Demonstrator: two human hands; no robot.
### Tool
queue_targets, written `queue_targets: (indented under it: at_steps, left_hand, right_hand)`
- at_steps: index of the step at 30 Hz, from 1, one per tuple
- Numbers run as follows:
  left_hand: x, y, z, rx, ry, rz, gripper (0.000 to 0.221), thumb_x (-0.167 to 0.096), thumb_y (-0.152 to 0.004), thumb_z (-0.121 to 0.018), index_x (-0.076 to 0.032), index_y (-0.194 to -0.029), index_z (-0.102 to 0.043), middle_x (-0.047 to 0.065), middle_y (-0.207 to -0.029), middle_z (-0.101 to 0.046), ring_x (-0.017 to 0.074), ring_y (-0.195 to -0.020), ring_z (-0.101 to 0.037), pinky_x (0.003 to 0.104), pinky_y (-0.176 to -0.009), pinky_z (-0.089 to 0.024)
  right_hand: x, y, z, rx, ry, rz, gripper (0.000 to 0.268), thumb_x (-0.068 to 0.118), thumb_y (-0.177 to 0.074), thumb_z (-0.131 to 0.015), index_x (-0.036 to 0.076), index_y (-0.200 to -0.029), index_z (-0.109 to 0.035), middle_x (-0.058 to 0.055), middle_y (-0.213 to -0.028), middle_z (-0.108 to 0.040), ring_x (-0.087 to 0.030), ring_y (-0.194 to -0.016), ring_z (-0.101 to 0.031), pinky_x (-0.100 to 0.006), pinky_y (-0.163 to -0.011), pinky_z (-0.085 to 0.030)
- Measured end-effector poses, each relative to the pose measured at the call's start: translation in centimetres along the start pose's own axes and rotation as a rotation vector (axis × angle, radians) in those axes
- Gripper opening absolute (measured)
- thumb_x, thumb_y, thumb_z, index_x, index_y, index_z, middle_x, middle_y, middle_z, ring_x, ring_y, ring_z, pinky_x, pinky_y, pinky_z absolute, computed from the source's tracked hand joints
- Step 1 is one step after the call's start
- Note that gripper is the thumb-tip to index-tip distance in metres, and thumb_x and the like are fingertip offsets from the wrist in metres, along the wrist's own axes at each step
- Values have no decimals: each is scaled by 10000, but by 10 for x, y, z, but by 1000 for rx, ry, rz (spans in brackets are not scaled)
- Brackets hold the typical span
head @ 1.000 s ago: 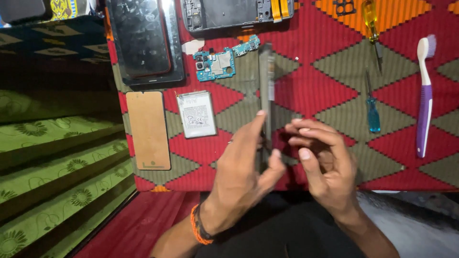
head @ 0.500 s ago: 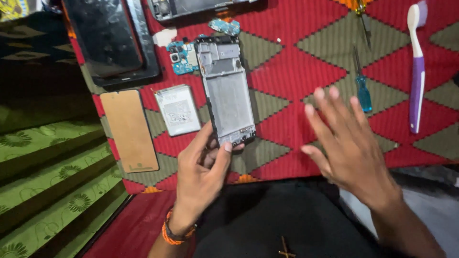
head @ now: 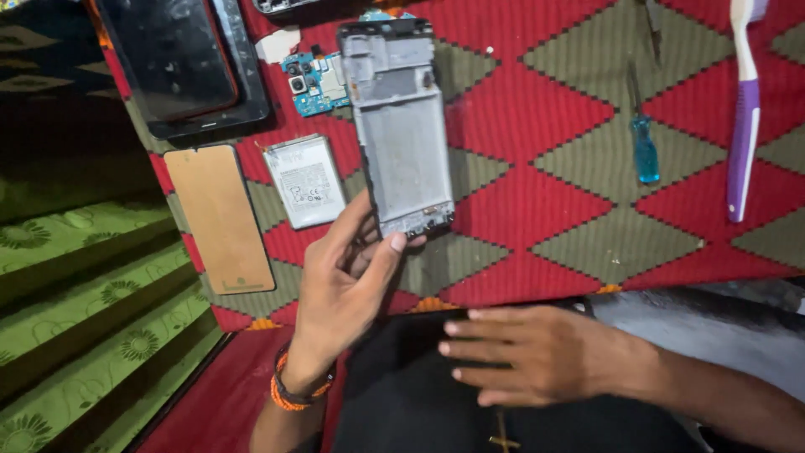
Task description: Cleaning a phone frame with a toothbrush and then installing the motherboard and battery into the chassis.
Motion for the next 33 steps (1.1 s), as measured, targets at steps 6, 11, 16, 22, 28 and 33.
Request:
queue_targets:
  at_steps: [6, 11, 16, 22, 28, 33]
  left_hand:
    - [15, 5, -18, 139, 99, 55, 615, -82, -1007, -594, 15, -1558, -339, 204, -1294, -693, 237, -1019, -767, 319, -973, -601]
    - [10, 0, -31, 229, 166, 109, 779, -133, -1033, -565, -114, -1654, -97, 124, -1231, -725, 226, -1047, -769, 342, -1057, -566]
    - [12, -2, -32, 228, -1, 132, 795, -164, -1001, -618, -151, -1647, -156, 73, -1075, -713, 158, -929, -746, 279, -942, -592]
    - [10, 1, -23, 152, -487, -92, 789, -208, -987, -728, -160, -1622, -262, 37, -1029, -630, 96, -700, -550, 237, -674, -565]
    - [3, 4, -25, 140, -850, -340, 709, -213, -1027, -747, -69, -1590, -341, 92, -991, -498, 240, -753, -522, 393, -604, -482]
    - [-2, -1, -30, 162, -995, -366, 634, -235, -1014, -744, -67, -1531, -418, 132, -989, -480, 277, -744, -458, 425, -513, -419]
  right_hand:
    - [-39, -3, 68, -377, 449, -552, 280, 69, -993, -774, -54, -1225, -678, -237, -1225, -672, -365, -1100, -703, -446, -980, -579]
    - [-50, -6, 58, -298, 651, -686, 579, 516, -928, -822, 124, -1330, -680, -87, -1376, -696, -306, -1168, -643, -411, -994, -302]
    - [-53, 2, 53, -374, 522, -675, 426, 314, -957, -806, 69, -1288, -693, -111, -1327, -710, -318, -1143, -649, -404, -1020, -323]
    - [-55, 1, 53, -392, 494, -637, 372, 218, -945, -827, 43, -1245, -696, -146, -1289, -709, -324, -1175, -663, -404, -1024, -353]
    - [-57, 3, 51, -347, 552, -673, 375, 214, -935, -855, 78, -1255, -714, -112, -1313, -691, -302, -1168, -634, -400, -1007, -356]
    - [-57, 1, 54, -314, 568, -669, 381, 232, -929, -864, 93, -1252, -718, -95, -1318, -687, -298, -1164, -628, -400, -998, -363]
Point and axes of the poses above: each hand's wrist, its own y-axis away from the middle knuckle, its own z-axis out of the back of the hand, x = y × z, the point moved 5 cm from there along -y, towards the middle knuckle
